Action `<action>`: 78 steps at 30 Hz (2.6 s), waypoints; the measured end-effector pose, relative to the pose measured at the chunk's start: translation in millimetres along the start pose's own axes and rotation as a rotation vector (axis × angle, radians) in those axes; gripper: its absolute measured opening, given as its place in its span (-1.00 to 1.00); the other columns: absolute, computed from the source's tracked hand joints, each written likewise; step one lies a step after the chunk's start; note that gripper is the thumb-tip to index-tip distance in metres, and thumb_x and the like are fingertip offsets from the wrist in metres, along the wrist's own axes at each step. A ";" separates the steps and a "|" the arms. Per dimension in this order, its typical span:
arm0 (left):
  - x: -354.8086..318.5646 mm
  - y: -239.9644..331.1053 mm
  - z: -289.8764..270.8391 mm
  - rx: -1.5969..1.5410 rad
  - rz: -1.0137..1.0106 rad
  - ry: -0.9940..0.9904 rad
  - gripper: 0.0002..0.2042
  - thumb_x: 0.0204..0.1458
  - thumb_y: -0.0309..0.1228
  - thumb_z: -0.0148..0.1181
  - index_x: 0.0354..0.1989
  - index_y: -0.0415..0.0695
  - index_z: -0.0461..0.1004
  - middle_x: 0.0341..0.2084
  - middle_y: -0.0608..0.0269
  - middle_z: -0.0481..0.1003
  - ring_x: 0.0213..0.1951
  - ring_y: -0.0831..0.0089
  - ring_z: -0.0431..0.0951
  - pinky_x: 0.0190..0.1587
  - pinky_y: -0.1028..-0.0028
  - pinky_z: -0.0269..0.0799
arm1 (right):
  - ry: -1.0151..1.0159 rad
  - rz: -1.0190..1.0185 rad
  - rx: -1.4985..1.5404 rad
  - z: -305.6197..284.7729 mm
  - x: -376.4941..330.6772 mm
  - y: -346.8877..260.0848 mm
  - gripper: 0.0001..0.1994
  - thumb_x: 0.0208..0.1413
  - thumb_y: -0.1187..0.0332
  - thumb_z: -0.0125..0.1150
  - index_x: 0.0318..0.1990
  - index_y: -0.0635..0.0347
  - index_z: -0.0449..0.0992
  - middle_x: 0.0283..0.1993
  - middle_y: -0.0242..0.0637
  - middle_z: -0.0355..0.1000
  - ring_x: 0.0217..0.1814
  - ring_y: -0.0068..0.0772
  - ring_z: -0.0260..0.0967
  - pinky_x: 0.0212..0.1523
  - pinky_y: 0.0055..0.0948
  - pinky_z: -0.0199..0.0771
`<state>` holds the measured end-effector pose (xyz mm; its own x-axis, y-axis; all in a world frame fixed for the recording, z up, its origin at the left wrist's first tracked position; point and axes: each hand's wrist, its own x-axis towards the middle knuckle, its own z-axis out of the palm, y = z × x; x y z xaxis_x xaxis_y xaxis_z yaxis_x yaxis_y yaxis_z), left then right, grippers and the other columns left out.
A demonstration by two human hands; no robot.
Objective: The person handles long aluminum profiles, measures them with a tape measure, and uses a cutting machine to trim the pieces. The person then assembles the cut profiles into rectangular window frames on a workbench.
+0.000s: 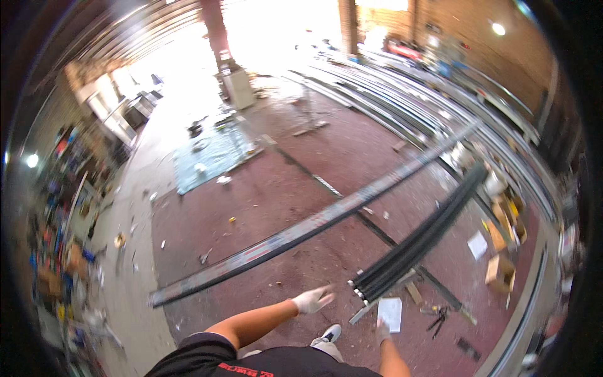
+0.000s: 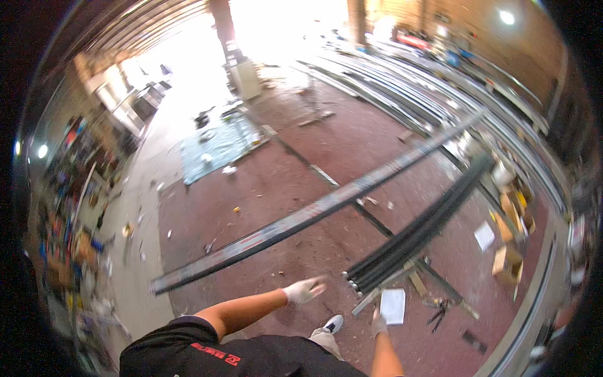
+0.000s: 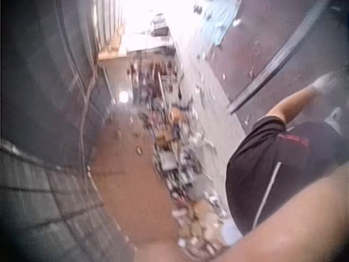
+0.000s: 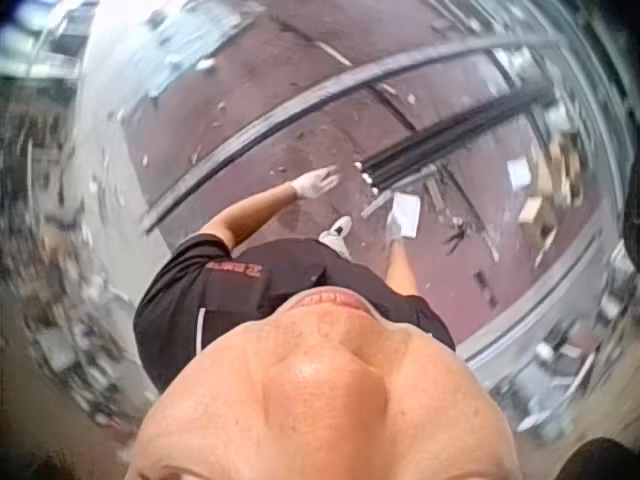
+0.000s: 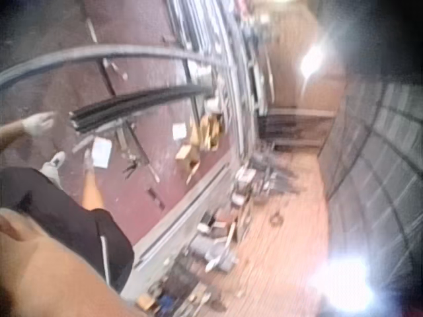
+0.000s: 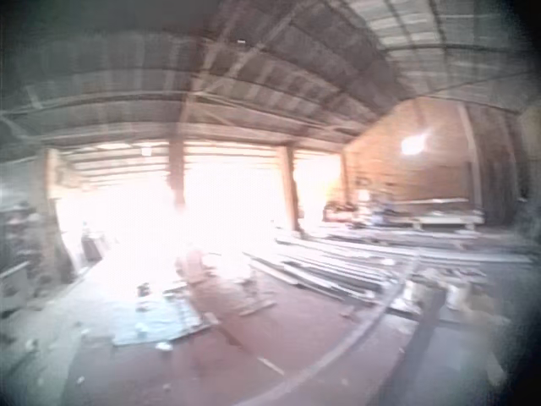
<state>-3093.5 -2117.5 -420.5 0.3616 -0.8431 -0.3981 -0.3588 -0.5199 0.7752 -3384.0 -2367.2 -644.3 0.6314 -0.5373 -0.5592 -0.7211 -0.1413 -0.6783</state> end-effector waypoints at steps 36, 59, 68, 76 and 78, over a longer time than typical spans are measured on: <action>-940.8 -479.5 232.0 -1.051 -1.621 1.218 -0.65 0.13 -0.13 0.17 -0.13 -0.15 0.64 -0.11 -0.10 0.61 -0.05 0.04 0.62 0.00 0.20 0.49 | -1.594 -1.472 -1.152 977.8 -455.4 -541.6 -0.63 0.20 0.03 0.07 -0.20 0.12 0.63 -0.30 0.06 0.55 -0.26 0.23 0.49 -0.17 -0.06 0.50; -1311.3 -1118.5 -304.9 -0.656 -1.397 0.776 -0.55 0.18 -0.15 0.06 0.12 -0.19 0.51 0.08 -0.19 0.52 0.18 -0.05 0.49 0.23 0.15 0.38 | -0.699 -0.340 -1.117 1244.5 -179.2 -828.0 -0.67 0.19 0.20 0.10 -0.06 0.22 0.63 -0.38 -0.12 0.56 -0.41 -0.26 0.53 -0.35 -0.28 0.50; -1429.0 -1274.6 -712.3 -0.454 -1.171 1.446 -0.84 -0.06 -0.48 0.29 -0.27 -0.16 0.57 -0.35 0.20 0.62 -0.30 0.35 0.60 -0.15 0.30 0.55 | -0.821 -0.195 -1.062 1431.6 -126.9 -820.5 -0.54 0.09 0.08 0.22 0.02 0.23 0.62 -0.03 -0.09 0.60 0.02 -0.09 0.56 0.05 -0.20 0.50; -1226.9 -1355.7 -798.5 -0.401 -1.003 0.443 -0.51 0.00 0.00 0.28 -0.05 -0.14 0.63 -0.03 -0.06 0.59 0.04 0.00 0.58 0.10 0.17 0.47 | -0.754 -0.560 -0.831 1639.5 -13.6 -1145.9 -0.53 0.14 0.02 0.20 0.00 0.24 0.61 -0.03 -0.03 0.59 0.01 -0.12 0.56 0.03 -0.17 0.51; -1181.6 -1390.9 -809.2 -0.464 -0.942 0.457 -0.53 0.01 -0.04 0.24 -0.03 -0.14 0.61 -0.02 -0.10 0.57 0.06 -0.04 0.56 0.10 0.17 0.45 | -0.651 -0.569 -0.847 1684.0 14.1 -1251.5 -0.53 0.15 -0.02 0.20 0.00 0.20 0.60 -0.10 -0.02 0.60 -0.03 -0.06 0.58 0.02 -0.17 0.53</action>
<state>-2325.4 -286.9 -631.4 0.6314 0.0326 -0.7748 0.5380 -0.7380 0.4074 -1992.1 -797.7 -605.9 0.7689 0.2635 -0.5826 -0.0976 -0.8521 -0.5142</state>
